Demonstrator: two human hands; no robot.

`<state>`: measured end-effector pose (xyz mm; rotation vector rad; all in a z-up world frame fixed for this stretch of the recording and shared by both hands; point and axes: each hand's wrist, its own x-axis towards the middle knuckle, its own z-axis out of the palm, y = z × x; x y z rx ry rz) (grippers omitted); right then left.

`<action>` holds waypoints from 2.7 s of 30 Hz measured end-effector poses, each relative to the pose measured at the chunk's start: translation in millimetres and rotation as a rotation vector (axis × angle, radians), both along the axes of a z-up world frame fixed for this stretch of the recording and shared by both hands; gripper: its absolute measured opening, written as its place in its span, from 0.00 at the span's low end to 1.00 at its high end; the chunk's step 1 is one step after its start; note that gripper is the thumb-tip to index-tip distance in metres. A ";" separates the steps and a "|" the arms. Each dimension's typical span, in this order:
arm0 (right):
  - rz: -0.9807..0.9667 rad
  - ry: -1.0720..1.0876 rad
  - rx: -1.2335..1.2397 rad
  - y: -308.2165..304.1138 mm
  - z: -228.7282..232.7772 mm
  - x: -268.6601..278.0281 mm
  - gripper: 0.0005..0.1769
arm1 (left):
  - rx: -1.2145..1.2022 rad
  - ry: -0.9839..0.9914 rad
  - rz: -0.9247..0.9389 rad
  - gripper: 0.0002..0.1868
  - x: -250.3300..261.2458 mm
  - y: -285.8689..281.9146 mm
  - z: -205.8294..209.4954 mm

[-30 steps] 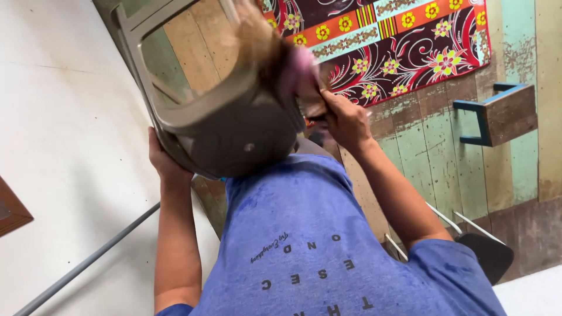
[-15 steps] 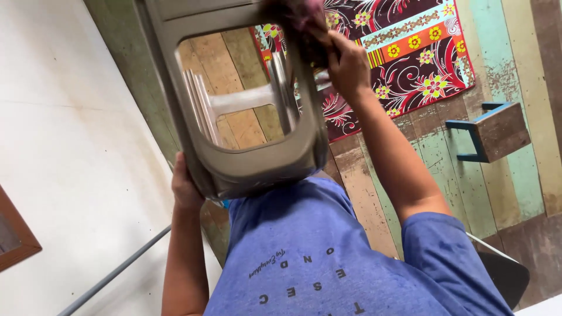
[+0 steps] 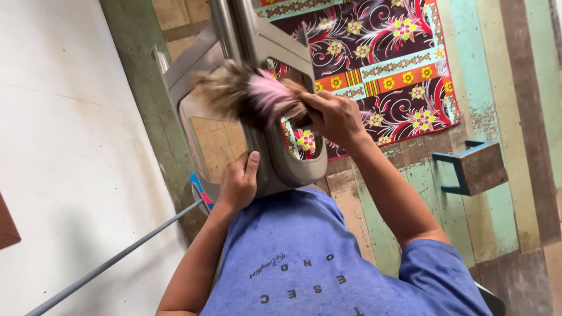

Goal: The person holds a plastic stool upside down and uses a brush to scrub its underside and legs. The stool is rotated to access different areas while the person continues brushing.

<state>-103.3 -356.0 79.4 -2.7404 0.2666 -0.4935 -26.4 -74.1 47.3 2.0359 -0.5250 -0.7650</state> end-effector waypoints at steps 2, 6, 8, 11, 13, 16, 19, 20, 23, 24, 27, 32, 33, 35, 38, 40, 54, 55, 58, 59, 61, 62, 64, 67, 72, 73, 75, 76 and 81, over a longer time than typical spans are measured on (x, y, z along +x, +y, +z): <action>-0.028 -0.008 -0.011 -3.1 -29.1 -14.1 0.21 | 0.044 0.001 -0.003 0.30 2.8 -7.0 4.0; 0.207 0.067 0.148 13.2 -22.4 -53.2 0.21 | 0.078 0.004 -0.012 0.32 10.6 -10.6 7.7; 0.113 0.064 0.126 0.0 -41.8 -60.3 0.23 | 0.066 0.009 -0.025 0.32 8.4 -9.0 7.8; 0.009 0.016 0.055 -11.7 -71.5 -63.3 0.24 | 0.111 0.023 -0.068 0.34 7.5 -15.9 16.7; -0.001 -0.036 0.003 -8.3 -63.0 -53.1 0.25 | 0.165 0.022 -0.098 0.36 6.5 -19.3 19.9; 0.005 0.011 -0.061 0.2 -40.9 -31.5 0.23 | 0.195 0.014 -0.137 0.33 -0.4 -20.7 20.8; -0.336 0.089 0.052 -10.9 -65.4 -10.4 0.18 | 0.170 0.026 -0.133 0.34 -9.6 -23.5 29.0; -0.293 0.076 0.102 -7.2 -63.2 -6.7 0.18 | 0.163 0.040 -0.149 0.34 -11.0 -23.9 28.6; -0.290 0.113 0.153 -7.9 -51.2 10.5 0.17 | 0.166 0.044 -0.168 0.34 -6.5 -23.5 28.1; -0.332 0.173 0.159 -8.8 -48.0 12.9 0.15 | 0.182 0.044 -0.172 0.34 -7.1 -22.0 27.0; -0.514 0.238 0.160 -21.9 -47.0 35.6 0.18 | 0.179 0.035 -0.142 0.32 -10.4 -21.5 27.3; -0.289 0.140 0.133 -30.9 -63.3 33.0 0.20 | 0.231 0.056 -0.130 0.30 -12.6 -14.1 23.7; -0.411 0.189 0.141 -39.0 -74.9 38.9 0.17 | 0.217 0.062 -0.115 0.31 -8.3 -14.4 21.8; -0.370 0.165 0.166 -26.4 -76.6 38.2 0.19 | 0.218 0.075 -0.094 0.31 -10.7 -13.0 18.8; -0.366 0.130 0.271 -20.0 -60.3 35.5 0.19 | 0.212 0.080 -0.063 0.30 -9.7 -10.6 13.3; -0.404 0.122 0.347 -14.5 -53.8 30.6 0.18 | 0.202 0.076 -0.055 0.30 -9.4 -9.6 8.4; -0.474 0.021 0.704 41.6 -71.1 0.8 0.14 | 0.229 0.112 -0.059 0.31 -0.5 -5.0 23.5; -0.475 0.025 0.706 45.4 -75.5 -1.0 0.14 | 0.231 0.116 -0.059 0.31 -0.9 -4.9 22.1; -0.552 0.067 0.776 55.3 -76.7 0.1 0.15 | 0.235 0.104 -0.068 0.30 1.6 -4.4 21.5; -0.521 0.065 0.783 57.8 -69.8 0.3 0.15 | 0.228 0.099 -0.069 0.30 -0.7 -3.3 22.2; -0.494 0.073 0.792 64.5 -54.6 0.8 0.14 | 0.226 0.103 -0.071 0.31 -3.1 0.4 15.5; -0.511 0.135 0.804 68.4 -46.2 1.4 0.14 | 0.210 0.104 -0.059 0.30 -3.4 3.0 8.4; -0.523 0.193 0.814 67.4 -46.0 5.5 0.15 | 0.193 0.099 -0.044 0.29 -3.1 5.4 1.1; -0.503 0.013 0.790 58.2 -62.0 14.7 0.14 | 0.172 0.084 -0.026 0.29 -2.2 6.7 10.6; -0.401 -0.003 0.626 49.3 -60.9 26.6 0.12 | 0.218 0.055 -0.059 0.31 -2.5 10.0 14.5; -0.395 -0.010 0.624 47.7 -56.2 30.6 0.12 | 0.214 0.048 -0.054 0.31 -2.4 10.4 11.7; -0.232 -0.136 0.421 48.4 -47.6 32.6 0.12 | 0.128 0.036 -0.036 0.31 -8.1 14.5 5.8; -0.228 -0.132 0.421 41.9 -43.3 38.4 0.12 | 0.128 0.040 -0.030 0.31 -6.8 12.9 10.6; -0.253 -0.037 0.249 20.7 -38.4 58.3 0.17 | 0.137 0.008 -0.054 0.34 -7.6 8.1 23.0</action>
